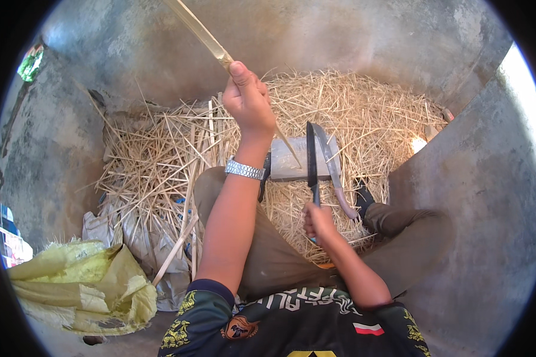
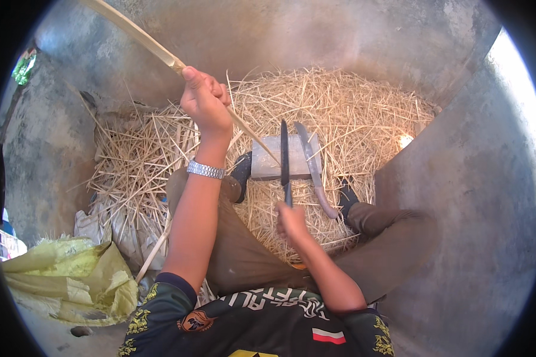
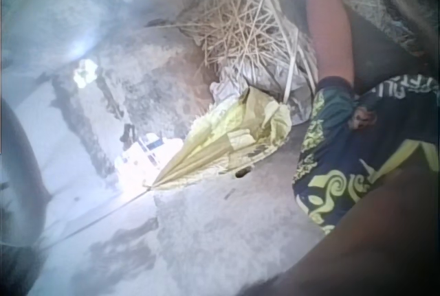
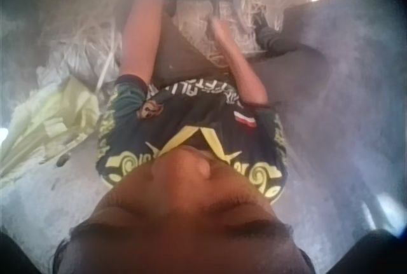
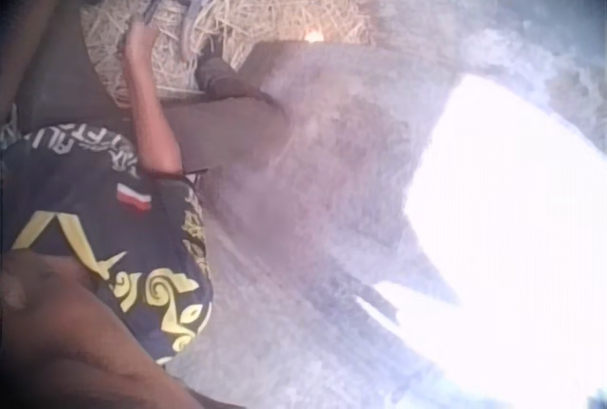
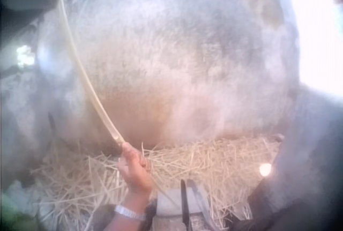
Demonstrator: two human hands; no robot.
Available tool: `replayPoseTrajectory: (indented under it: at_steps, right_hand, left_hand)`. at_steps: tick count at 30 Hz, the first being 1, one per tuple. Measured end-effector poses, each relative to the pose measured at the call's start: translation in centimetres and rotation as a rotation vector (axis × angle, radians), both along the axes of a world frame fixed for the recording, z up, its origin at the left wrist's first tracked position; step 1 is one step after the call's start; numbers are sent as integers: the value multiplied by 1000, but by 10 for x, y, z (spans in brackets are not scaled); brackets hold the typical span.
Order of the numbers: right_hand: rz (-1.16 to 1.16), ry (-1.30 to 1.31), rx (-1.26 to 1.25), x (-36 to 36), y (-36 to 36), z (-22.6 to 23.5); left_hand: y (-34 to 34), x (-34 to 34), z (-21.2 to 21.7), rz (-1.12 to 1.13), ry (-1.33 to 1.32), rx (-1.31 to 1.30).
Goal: The person sits on a straw-covered floor and uses a large knife to shave and split a long bamboo stick. They repeatedly scrape the surface of the stick to thin it and occasionally split it lengthwise, discarding the shavings onto the floor.
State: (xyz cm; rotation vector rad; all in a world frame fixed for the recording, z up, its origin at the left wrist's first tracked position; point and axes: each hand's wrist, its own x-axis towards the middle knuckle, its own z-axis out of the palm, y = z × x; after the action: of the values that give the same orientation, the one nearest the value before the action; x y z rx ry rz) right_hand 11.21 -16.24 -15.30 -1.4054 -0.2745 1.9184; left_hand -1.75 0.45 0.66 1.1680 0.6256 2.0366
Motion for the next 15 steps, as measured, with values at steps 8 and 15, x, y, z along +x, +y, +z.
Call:
replayPoseTrajectory:
  at_steps: [8,15]
  right_hand:
    - [-520,-198,894,15,17,82]
    - [105,-397,61,14,-5,-21]
  left_hand:
    - [-3,2,-4,29,20,44]
    - [-1,3,-5,125,62,7]
